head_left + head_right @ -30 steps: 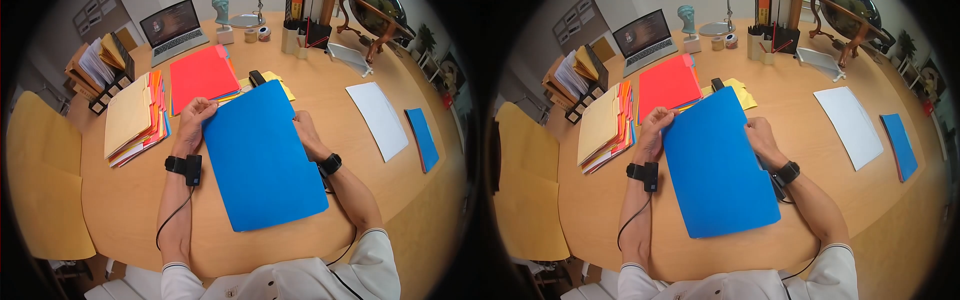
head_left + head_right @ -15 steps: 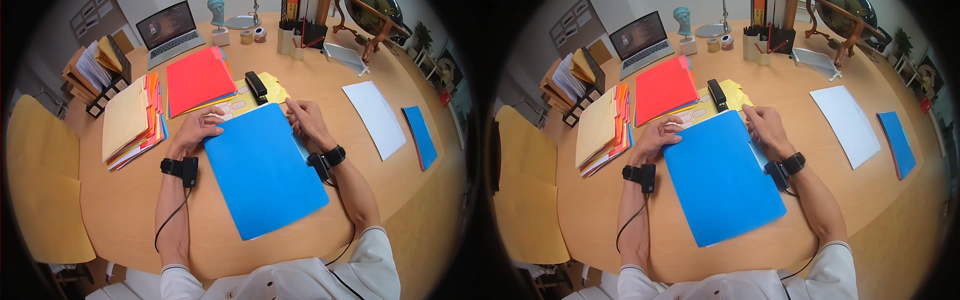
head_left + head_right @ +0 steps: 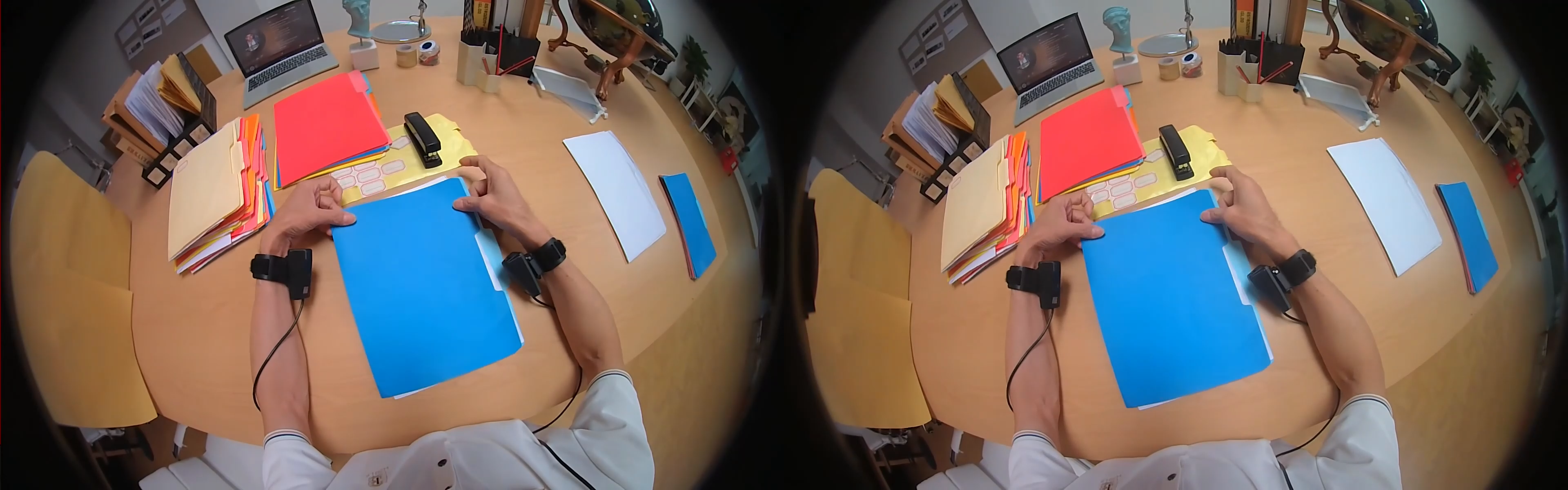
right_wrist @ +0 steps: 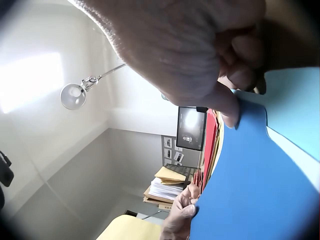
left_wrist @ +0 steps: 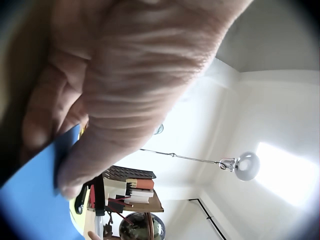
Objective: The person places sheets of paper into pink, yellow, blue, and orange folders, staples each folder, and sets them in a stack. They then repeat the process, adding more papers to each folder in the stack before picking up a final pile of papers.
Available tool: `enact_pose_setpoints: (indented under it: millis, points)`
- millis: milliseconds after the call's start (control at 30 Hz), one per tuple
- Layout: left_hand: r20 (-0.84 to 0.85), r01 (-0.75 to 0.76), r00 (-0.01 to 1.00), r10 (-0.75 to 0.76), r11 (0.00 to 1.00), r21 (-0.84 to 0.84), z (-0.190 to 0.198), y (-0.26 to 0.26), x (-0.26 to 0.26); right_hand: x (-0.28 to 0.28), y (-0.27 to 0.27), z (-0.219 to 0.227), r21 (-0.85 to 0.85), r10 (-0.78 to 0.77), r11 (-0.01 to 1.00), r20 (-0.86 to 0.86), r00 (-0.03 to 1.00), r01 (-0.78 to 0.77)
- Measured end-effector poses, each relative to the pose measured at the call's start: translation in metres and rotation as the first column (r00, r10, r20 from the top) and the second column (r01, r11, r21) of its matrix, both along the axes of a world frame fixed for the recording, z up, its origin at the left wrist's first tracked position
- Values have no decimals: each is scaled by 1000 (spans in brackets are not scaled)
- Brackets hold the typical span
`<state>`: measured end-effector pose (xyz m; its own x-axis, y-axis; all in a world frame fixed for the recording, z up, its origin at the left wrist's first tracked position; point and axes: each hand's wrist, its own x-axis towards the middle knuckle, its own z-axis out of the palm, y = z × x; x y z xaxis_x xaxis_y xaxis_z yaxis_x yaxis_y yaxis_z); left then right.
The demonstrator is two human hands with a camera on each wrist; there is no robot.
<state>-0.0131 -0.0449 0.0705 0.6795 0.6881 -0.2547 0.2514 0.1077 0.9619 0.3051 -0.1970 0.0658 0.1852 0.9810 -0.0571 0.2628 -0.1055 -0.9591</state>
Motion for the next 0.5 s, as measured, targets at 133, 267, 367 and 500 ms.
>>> enact_pose_setpoints:
  millis: [133, 267, 367, 500]
  points:
    - [-8, -2, 1000, 2, 1000, -7, -4, 5, -7, 3, 11, -19, 58, -13, 998, 0, 1000, 12]
    - [44, -188, 982, 184, 978, 93, 2, -2, 1, 7, 22, -28, 184, -103, 978, 22, 994, 98]
    - [26, -195, 981, 193, 969, 150, -4, 3, 0, 8, 31, -28, 209, -158, 968, 86, 984, 137]
    - [77, -231, 972, 222, 961, 154, -11, 7, 2, 6, 32, -22, 212, -197, 964, 178, 964, 158]
